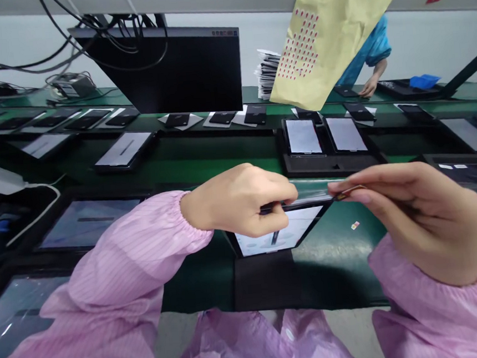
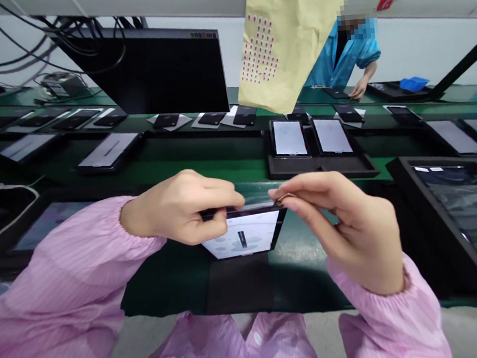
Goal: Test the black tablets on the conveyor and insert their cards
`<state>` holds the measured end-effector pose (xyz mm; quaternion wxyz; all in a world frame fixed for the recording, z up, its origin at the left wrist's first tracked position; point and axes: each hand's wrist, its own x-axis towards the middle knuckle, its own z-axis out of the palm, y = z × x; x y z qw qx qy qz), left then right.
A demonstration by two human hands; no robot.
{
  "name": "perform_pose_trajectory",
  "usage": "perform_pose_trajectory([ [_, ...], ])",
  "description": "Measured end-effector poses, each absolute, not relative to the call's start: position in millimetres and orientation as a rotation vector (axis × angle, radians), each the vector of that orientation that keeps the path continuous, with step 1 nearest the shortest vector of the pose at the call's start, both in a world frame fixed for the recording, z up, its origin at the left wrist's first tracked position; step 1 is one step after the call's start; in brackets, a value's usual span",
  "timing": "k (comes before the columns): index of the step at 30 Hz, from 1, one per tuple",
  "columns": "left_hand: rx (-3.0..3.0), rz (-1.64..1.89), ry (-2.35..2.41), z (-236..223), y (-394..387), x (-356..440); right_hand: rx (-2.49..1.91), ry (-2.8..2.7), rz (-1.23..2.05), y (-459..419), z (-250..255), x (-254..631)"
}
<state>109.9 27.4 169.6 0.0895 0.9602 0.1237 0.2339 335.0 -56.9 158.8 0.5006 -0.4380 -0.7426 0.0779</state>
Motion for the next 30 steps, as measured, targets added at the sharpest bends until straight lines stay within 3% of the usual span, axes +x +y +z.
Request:
perform_pose_trajectory([
  [4,2.798,0.527,0.345,172,34,124,-1.006,-1.902,0.004,-51,159,334],
  [8,2.623,0.492,0.285,172,47,130,-1.007,-1.912,0.070,-36,158,333],
  [18,2.238,1.072,0.763,158,21,92,-0.836,-2.188,0.140,-4,162,294],
  [23,2.100,1.393,0.765,135,10,94,-0.770,-2.248,0.202,4,160,286],
  [30,2.095,1.580,0.699,127,12,100,-0.729,-2.287,0.216,5,162,286],
])
